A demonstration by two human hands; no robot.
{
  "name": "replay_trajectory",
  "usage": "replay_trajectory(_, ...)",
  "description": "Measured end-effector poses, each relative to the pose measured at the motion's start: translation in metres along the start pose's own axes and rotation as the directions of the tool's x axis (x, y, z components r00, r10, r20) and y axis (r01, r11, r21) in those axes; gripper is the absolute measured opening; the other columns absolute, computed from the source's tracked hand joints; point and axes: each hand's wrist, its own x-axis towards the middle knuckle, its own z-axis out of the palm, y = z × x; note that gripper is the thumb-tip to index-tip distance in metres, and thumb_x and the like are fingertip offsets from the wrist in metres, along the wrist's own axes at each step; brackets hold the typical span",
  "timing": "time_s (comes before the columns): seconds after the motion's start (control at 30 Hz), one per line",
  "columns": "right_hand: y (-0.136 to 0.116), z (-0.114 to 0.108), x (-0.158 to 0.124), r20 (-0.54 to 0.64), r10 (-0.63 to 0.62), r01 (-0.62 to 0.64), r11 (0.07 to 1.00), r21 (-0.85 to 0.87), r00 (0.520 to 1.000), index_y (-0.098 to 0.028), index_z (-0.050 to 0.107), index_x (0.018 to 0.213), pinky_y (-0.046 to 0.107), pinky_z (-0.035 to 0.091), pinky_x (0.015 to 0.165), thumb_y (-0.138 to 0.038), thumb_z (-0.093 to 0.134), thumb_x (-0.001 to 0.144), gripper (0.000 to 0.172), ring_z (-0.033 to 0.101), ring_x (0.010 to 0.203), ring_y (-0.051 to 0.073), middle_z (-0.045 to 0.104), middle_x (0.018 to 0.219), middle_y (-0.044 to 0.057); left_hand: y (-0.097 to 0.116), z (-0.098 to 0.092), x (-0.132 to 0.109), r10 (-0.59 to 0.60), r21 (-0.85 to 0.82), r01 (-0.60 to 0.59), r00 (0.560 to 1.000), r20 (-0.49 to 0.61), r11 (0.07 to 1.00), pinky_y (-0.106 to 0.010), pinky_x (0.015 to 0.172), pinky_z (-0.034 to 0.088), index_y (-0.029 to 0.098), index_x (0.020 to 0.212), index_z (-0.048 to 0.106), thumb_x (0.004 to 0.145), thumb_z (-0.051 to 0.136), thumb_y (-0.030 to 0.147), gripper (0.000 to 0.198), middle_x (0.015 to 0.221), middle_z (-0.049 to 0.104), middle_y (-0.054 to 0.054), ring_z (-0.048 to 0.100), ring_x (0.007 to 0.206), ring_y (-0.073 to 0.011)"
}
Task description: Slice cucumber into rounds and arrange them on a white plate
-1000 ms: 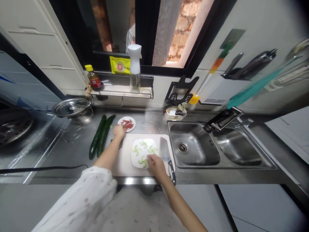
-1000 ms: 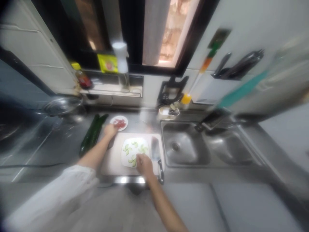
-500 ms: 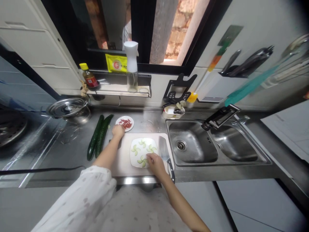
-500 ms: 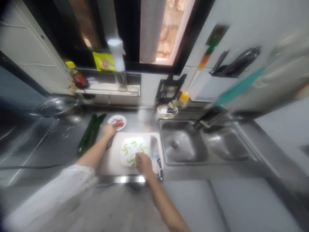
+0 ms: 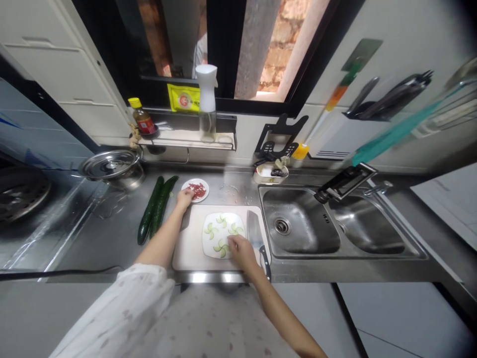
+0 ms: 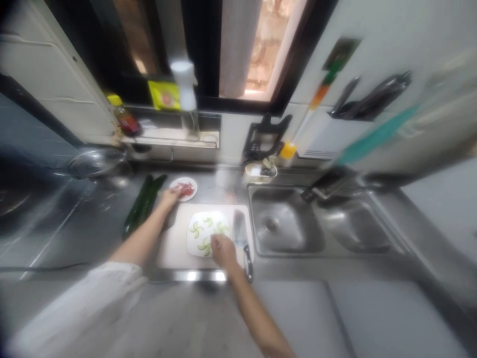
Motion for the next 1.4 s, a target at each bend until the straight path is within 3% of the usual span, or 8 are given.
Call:
replay_trajectory(0.13, 0.000, 0.001, 0.006, 0.003, 0.009, -0.009, 1.000, 0.005, 1.000, -0.020, 0.070, 0.092, 0.025, 0.044, 0.077, -0.023, 0.044, 0.090, 0.026, 0.061, 0.085, 0.017, 0.069, 0.091, 0.006, 0.007, 0.001, -0.014, -0.131, -0.369, 0.195, 0.973, 0.192, 0.909, -0.018, 0.048, 0.035, 0.013, 0.082, 0.065, 0.074, 0.066, 0.031, 0.020, 0.074, 0.066, -0.004, 0.053, 0.055, -0.0085)
replay_trajectory(0.23, -0.002, -0.001, 0.013, 0.001, 0.016, -0.016, 1.000, 0.002, 1.000, -0.020, 0.070, 0.095, 0.026, 0.044, 0.078, -0.024, 0.045, 0.090, 0.026, 0.061, 0.086, 0.017, 0.069, 0.091, 0.006, 0.012, -0.001, -0.028, -0.147, -0.489, 0.296, 0.936, 0.320, 0.821, -0.016, 0.041, 0.026, 0.013, 0.082, 0.063, 0.070, 0.070, 0.031, 0.023, 0.072, 0.064, -0.002, 0.047, 0.048, -0.0050)
replay_trajectory(0.33, -0.006, -0.006, 0.023, -0.015, 0.002, -0.001, 1.000, 0.024, 1.000, -0.020, 0.070, 0.096, 0.026, 0.044, 0.080, -0.024, 0.044, 0.090, 0.027, 0.061, 0.088, 0.017, 0.070, 0.093, 0.006, 0.019, -0.003, -0.044, -0.122, -0.559, 0.321, 0.924, 0.363, 0.765, -0.015, 0.042, 0.027, 0.014, 0.082, 0.061, 0.066, 0.073, 0.030, 0.026, 0.075, 0.064, -0.002, 0.048, 0.052, -0.0044)
replay_trajectory(0.57, -0.023, -0.023, 0.060, -0.106, -0.082, 0.089, 0.994, 0.066, 0.991, -0.019, 0.068, 0.100, 0.028, 0.042, 0.085, -0.023, 0.045, 0.090, 0.026, 0.059, 0.093, 0.018, 0.068, 0.099, 0.006, 0.034, -0.004, -0.085, 0.021, -0.513, 0.281, 0.862, 0.506, 0.811, -0.015, 0.043, 0.028, 0.014, 0.078, 0.061, 0.063, 0.076, 0.040, 0.034, 0.080, 0.064, -0.005, 0.051, 0.059, -0.0068)
replay_trajectory(0.77, -0.044, -0.040, 0.083, -0.088, -0.158, 0.157, 0.987, -0.023, 0.983, -0.020, 0.066, 0.103, 0.026, 0.040, 0.082, -0.026, 0.046, 0.091, 0.025, 0.056, 0.088, 0.016, 0.065, 0.093, 0.005, 0.044, -0.003, -0.109, 0.082, -0.387, 0.170, 0.828, 0.555, 0.906, -0.017, 0.047, 0.031, 0.013, 0.074, 0.065, 0.063, 0.075, 0.041, 0.032, 0.072, 0.064, -0.004, 0.053, 0.060, -0.0094)
replay_trajectory(1.07, -0.048, -0.044, 0.087, 0.067, -0.234, 0.242, 0.958, -0.155, 0.970, -0.020, 0.068, 0.096, 0.026, 0.038, 0.079, -0.029, 0.050, 0.091, 0.020, 0.052, 0.093, 0.018, 0.060, 0.095, 0.005, 0.053, -0.004, -0.117, 0.187, -0.293, -0.018, 0.807, 0.561, 0.956, -0.024, 0.060, 0.040, 0.013, 0.068, 0.068, 0.065, 0.073, 0.038, 0.026, 0.068, 0.067, -0.005, 0.055, 0.063, -0.0136)
replay_trajectory(1.4, -0.043, -0.038, 0.085, 0.034, -0.214, 0.216, 0.967, -0.136, 0.976, -0.018, 0.064, 0.084, 0.025, 0.036, 0.076, -0.023, 0.050, 0.089, 0.016, 0.050, 0.087, 0.017, 0.059, 0.088, 0.004, 0.047, 0.001, -0.120, 0.157, -0.252, -0.007, 0.799, 0.581, 0.968, -0.021, 0.056, 0.036, 0.013, 0.076, 0.068, 0.069, 0.069, 0.039, 0.028, 0.071, 0.066, -0.005, 0.054, 0.063, -0.0120)
